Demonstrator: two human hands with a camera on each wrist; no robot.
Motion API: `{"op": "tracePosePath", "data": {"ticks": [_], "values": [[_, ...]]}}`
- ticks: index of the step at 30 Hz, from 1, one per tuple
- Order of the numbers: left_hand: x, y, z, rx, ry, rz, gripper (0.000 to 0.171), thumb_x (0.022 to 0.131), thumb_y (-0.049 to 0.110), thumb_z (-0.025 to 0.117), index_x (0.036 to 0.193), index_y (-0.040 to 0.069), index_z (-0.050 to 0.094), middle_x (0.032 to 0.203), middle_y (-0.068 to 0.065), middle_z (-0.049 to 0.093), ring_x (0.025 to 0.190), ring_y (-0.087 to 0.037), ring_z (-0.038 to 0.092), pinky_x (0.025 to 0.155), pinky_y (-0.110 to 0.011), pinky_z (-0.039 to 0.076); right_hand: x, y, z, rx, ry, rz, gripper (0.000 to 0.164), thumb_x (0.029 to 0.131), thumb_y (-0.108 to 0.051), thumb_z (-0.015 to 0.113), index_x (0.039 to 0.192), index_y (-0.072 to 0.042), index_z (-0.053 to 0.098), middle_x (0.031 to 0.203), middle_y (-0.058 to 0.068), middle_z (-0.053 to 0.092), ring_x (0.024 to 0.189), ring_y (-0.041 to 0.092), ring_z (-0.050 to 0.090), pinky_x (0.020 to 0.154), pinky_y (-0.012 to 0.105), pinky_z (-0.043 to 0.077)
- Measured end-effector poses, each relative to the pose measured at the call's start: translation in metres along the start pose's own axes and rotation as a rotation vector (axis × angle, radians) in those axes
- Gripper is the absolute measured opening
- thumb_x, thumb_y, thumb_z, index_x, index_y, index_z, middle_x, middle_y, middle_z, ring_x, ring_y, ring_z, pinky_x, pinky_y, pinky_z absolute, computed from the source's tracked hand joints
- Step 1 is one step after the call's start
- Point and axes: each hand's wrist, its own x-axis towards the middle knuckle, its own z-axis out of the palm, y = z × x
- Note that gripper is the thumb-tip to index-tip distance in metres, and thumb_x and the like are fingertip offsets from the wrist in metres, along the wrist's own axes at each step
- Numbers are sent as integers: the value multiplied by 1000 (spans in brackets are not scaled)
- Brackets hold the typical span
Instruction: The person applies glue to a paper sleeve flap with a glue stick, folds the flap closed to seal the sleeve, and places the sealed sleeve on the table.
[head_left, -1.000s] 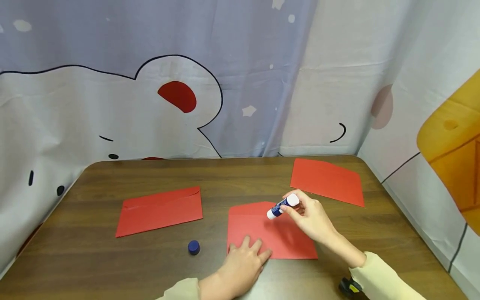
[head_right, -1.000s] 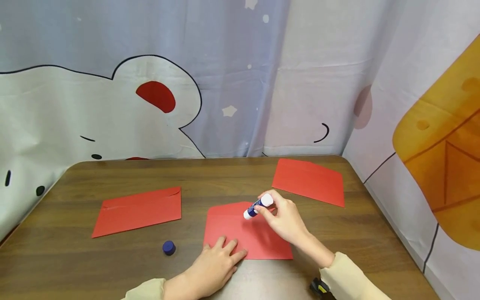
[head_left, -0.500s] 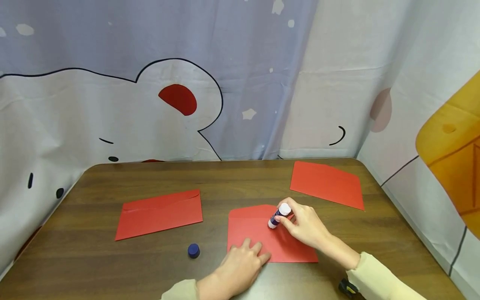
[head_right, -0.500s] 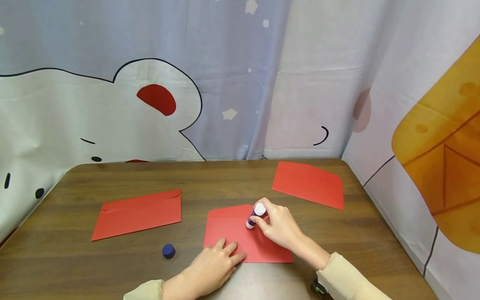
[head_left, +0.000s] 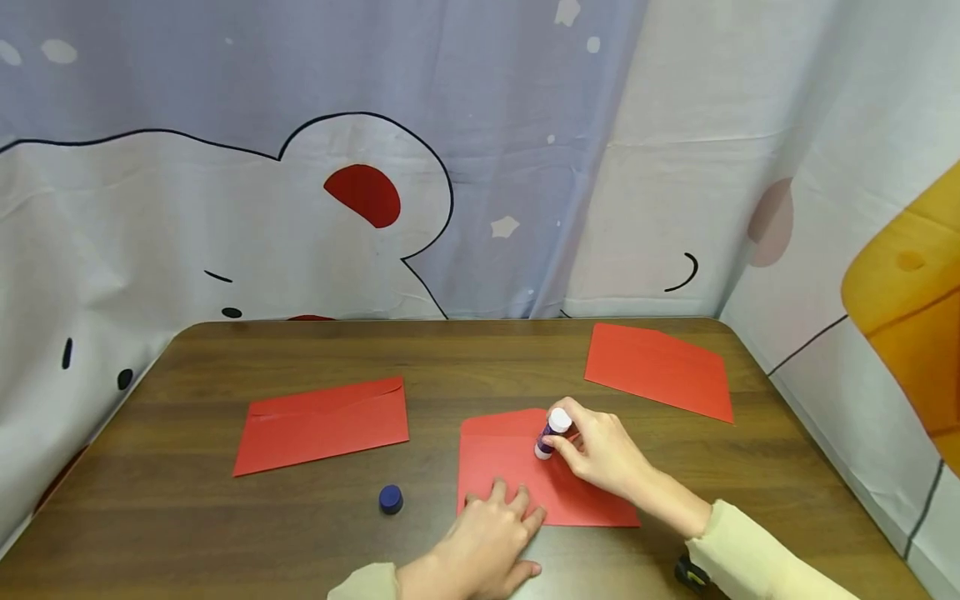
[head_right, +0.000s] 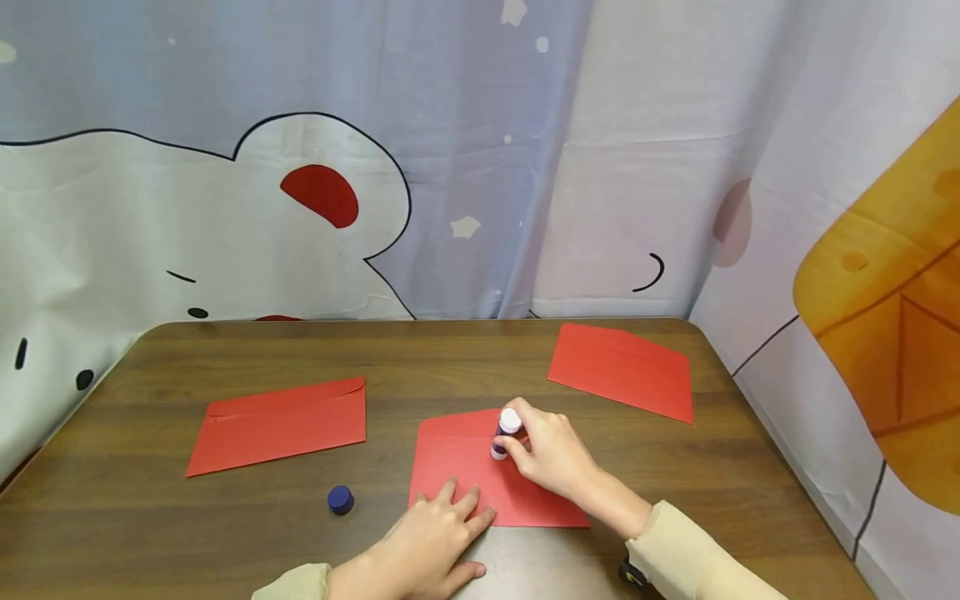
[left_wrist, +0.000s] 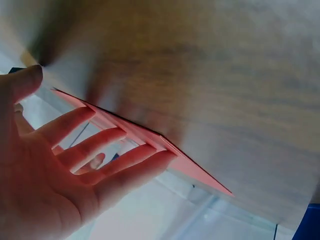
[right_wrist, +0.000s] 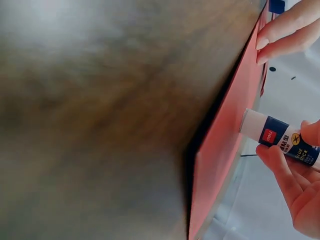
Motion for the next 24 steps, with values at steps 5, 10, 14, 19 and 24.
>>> {"op": "tracePosePath", "data": {"ticks": [5, 10, 14, 19, 24], "values": [[-1, 1, -2, 26, -17, -4, 59, 82, 65, 58, 127, 26, 58, 125, -1, 60, 100, -24, 57, 49, -35, 48, 10, -4, 4, -17, -51, -53, 26, 81, -16, 77, 97, -14, 57, 78, -12, 66, 63, -1, 56, 59, 18, 47], [1, 2, -4, 30, -72, -22, 62, 82, 65, 59, 129, 25, 57, 129, -3, 58, 106, -28, 58, 52, -39, 52, 16, -6, 7, -9, -69, -102, 26, 81, -16, 76, 99, -13, 57, 78, -12, 65, 61, -4, 49, 58, 16, 44], [0, 4, -2, 45, -80, -33, 65, 81, 66, 58, 131, 25, 56, 131, -3, 57, 110, -31, 57, 56, -42, 54, 19, -9, 13, 24, -90, -117, 26, 82, -17, 75, 100, -13, 57, 80, -11, 66, 60, -3, 50, 57, 15, 43], [-3, 6, 1, 72, -52, -36, 68, 81, 69, 56, 133, 25, 55, 133, -2, 57, 111, -30, 56, 58, -42, 53, 26, -15, 20, 49, -122, -138, 24, 85, -18, 72, 102, -12, 56, 81, -10, 66, 63, -1, 57, 59, 15, 46], [-1, 6, 1, 75, -61, -36, 70, 81, 72, 54, 134, 27, 54, 135, -2, 56, 113, -31, 56, 59, -42, 53, 33, -19, 21, 60, -152, -155, 24, 86, -19, 71, 103, -11, 55, 82, -9, 67, 69, 2, 62, 63, 17, 49]]}}
